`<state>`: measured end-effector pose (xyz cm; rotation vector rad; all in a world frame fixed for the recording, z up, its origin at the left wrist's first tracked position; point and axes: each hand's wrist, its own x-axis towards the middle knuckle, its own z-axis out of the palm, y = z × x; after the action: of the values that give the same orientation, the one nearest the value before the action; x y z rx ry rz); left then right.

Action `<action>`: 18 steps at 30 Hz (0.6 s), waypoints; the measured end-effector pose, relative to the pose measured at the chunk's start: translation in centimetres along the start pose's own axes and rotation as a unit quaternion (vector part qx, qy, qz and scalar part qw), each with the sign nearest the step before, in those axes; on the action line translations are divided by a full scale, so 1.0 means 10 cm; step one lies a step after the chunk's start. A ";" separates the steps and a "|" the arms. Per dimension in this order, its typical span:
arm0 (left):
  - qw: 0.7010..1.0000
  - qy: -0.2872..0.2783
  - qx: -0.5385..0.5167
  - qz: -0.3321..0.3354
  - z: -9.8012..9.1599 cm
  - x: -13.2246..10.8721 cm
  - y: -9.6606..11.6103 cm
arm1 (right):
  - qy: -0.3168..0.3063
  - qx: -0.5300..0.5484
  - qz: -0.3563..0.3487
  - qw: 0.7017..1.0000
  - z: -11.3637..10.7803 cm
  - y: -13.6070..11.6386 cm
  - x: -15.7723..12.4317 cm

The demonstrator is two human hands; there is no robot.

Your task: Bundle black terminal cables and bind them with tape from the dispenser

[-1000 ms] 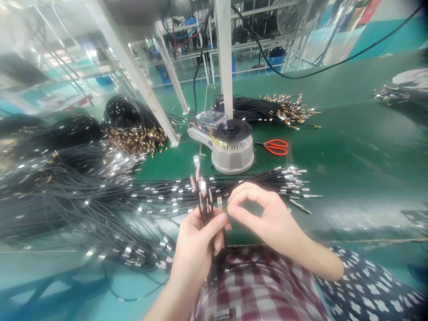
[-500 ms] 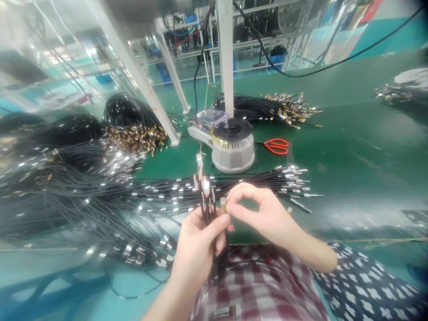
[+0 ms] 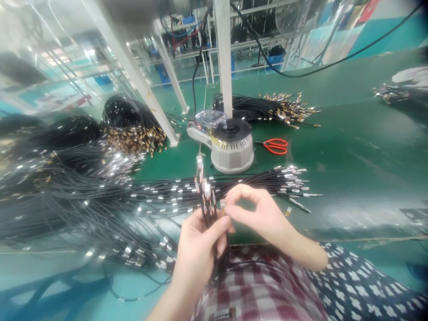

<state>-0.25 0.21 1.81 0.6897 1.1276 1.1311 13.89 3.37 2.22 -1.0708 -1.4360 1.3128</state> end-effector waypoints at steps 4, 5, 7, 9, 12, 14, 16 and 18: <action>1.000 0.010 0.012 0.016 0.02 -0.02 0.00 | 0.010 -0.010 -0.009 1.000 0.00 0.02 0.00; 1.000 0.013 0.011 0.018 0.02 -0.02 0.00 | 0.008 -0.012 -0.013 1.000 0.00 0.02 0.01; 1.000 0.019 0.004 0.016 0.03 -0.03 0.02 | -0.006 -0.011 -0.021 1.000 -0.03 0.03 0.02; 1.000 0.020 -0.004 0.009 0.03 -0.03 0.04 | -0.026 -0.003 -0.031 0.999 -0.06 0.05 0.04; 1.000 0.018 -0.011 0.001 0.02 -0.02 0.05 | -0.045 0.000 -0.050 0.998 -0.10 0.07 0.05; 1.000 0.017 -0.011 -0.001 0.02 -0.02 0.05 | -0.047 -0.009 -0.061 0.997 -0.11 0.07 0.06; 1.000 0.014 -0.010 0.000 0.02 -0.01 0.04 | -0.040 -0.020 -0.066 0.997 -0.10 0.06 0.06; 1.000 0.007 -0.007 0.006 0.02 -0.02 0.04 | -0.029 -0.029 -0.066 0.997 -0.08 0.05 0.05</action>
<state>-0.22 0.21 2.26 0.6801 1.1276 1.1536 14.57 4.09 1.84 -0.9630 -1.5693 1.2235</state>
